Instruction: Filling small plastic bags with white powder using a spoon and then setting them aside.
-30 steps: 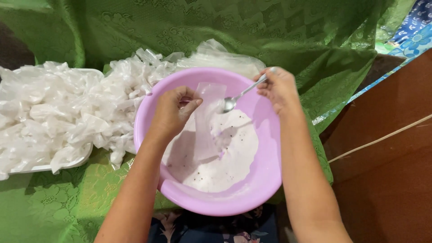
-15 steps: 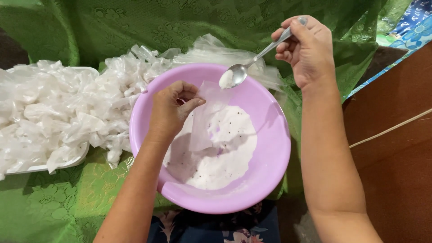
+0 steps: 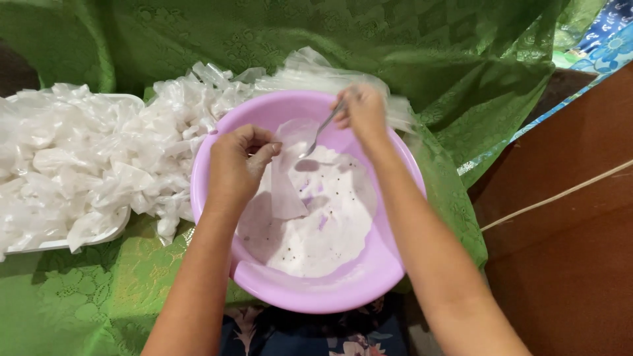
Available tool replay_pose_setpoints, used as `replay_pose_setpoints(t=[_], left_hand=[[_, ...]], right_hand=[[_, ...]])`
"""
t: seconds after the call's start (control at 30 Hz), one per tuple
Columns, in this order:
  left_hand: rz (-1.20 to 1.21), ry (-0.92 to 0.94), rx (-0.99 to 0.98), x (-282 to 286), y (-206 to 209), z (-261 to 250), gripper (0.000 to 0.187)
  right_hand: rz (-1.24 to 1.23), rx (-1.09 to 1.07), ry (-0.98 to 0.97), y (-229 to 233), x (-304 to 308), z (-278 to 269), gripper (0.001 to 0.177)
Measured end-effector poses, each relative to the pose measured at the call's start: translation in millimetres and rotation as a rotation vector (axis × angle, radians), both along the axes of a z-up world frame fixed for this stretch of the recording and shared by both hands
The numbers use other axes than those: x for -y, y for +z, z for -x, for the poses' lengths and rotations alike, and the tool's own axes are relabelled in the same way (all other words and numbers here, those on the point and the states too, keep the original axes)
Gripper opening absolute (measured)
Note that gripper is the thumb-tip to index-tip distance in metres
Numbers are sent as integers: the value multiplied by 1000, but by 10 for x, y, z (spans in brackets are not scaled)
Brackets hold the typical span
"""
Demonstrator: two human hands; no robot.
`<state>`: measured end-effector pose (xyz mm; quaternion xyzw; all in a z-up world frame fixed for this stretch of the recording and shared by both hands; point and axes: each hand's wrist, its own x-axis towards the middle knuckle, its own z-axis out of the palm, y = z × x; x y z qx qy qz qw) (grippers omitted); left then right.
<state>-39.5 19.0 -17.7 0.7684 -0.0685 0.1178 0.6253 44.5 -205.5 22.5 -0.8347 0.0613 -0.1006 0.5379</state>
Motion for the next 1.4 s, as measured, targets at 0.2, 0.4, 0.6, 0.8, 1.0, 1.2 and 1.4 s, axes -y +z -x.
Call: replay_pose_setpoints(t=[0.2, 0.4, 0.6, 0.8, 1.0, 1.2, 1.4], left_hand=[[-2, 6, -27, 35, -116, -38, 11], [-44, -3, -35, 60, -78, -40, 10], [-60, 2, -47, 121, -99, -61, 8], [-44, 7, -73, 117, -108, -81, 6], [21, -14, -83, 65, -129, -57, 7], [149, -21, -134, 69, -100, -36, 10], [137, 26, -206, 22, -173, -107, 14]], right_hand=[[-367, -198, 47, -983, 105, -353, 22], [-393, -37, 11, -93, 505, -62, 19], [-420, 160, 9, 624, 865, 97, 18], [-254, 259, 188, 949, 356, 411, 16], [103, 591, 170, 747, 303, 336, 18], [251, 184, 8, -444, 632, -304, 19], [-263, -263, -20, -1032, 471, -376, 23]])
